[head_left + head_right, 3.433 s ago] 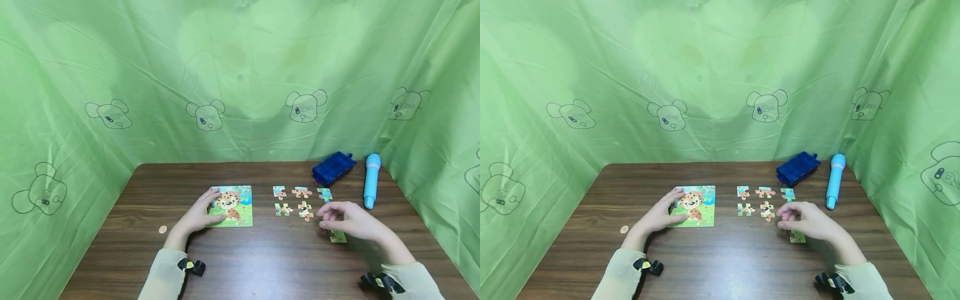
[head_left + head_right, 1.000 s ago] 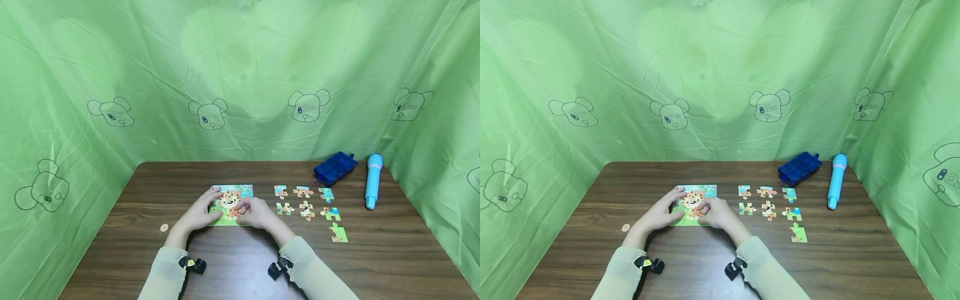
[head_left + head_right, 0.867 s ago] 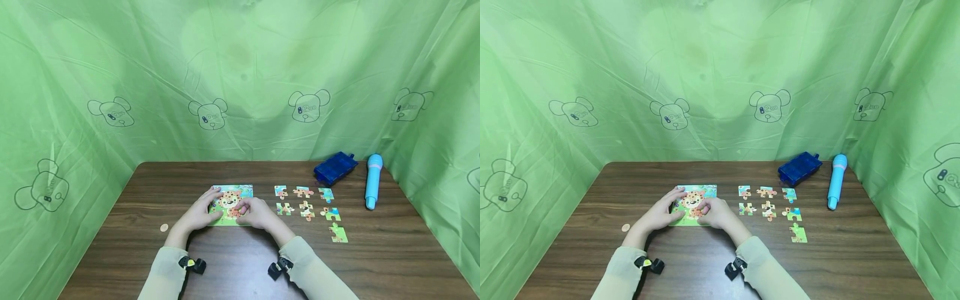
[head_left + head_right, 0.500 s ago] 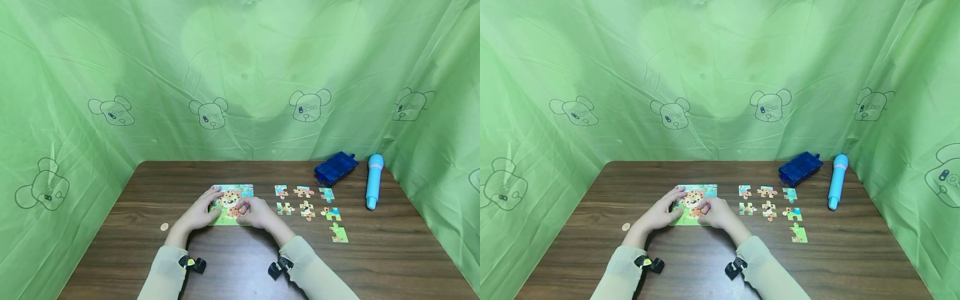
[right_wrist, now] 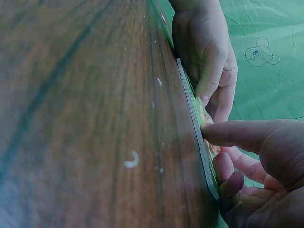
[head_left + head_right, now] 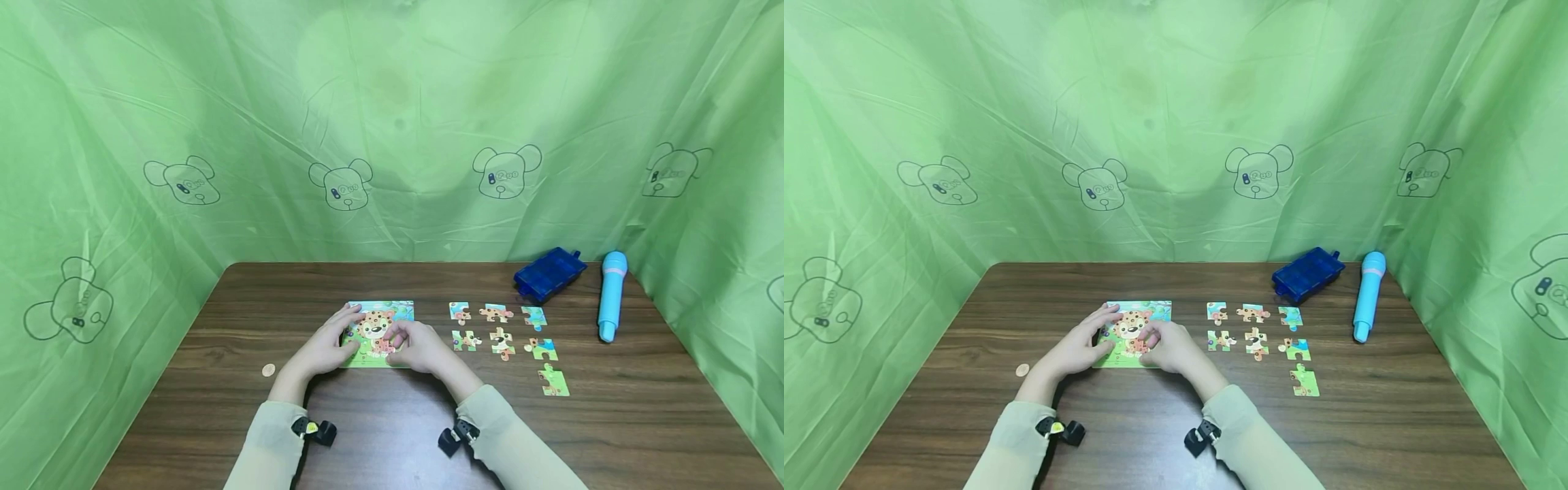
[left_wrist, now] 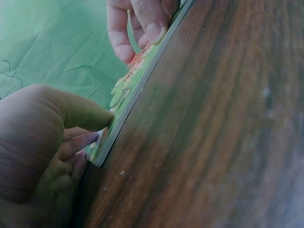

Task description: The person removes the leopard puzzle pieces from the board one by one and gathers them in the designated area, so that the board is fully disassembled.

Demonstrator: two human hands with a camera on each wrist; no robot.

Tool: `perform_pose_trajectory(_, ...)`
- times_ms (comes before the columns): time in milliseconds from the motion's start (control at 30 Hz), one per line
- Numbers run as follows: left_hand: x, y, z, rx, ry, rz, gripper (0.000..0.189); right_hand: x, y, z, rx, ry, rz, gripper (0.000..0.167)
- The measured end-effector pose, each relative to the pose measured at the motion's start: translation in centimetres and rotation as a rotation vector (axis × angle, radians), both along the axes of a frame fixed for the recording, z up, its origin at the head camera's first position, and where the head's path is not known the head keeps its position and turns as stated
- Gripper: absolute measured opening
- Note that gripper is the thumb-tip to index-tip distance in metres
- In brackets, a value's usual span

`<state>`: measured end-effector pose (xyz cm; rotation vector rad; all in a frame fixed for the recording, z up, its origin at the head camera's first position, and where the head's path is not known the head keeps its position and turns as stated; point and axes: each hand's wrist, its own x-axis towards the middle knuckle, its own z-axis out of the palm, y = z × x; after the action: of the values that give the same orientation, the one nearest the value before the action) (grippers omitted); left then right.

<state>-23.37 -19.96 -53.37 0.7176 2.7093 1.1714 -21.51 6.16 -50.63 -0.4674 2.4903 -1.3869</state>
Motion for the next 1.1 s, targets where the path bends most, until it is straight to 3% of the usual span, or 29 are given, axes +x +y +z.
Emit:
perform_pose_trajectory(667, -0.04, 0.04, 0.15, 0.011, 0.0, -0.001, 0.058, -0.01, 0.05, 0.12, -0.024, 0.0, 0.046, 0.039)
perform_pose_trajectory(867, -0.04, 0.06, 0.17, 0.013, -0.005, -0.001, 0.058, -0.23, 0.18, -0.18, -0.028, 0.026, 0.053, 0.033)
perform_pose_trajectory(1100, -0.02, 0.0, 0.06, 0.015, -0.003, -0.006, 0.058, -0.59, 0.46, -0.59, -0.094, -0.021, 0.052, 0.02)
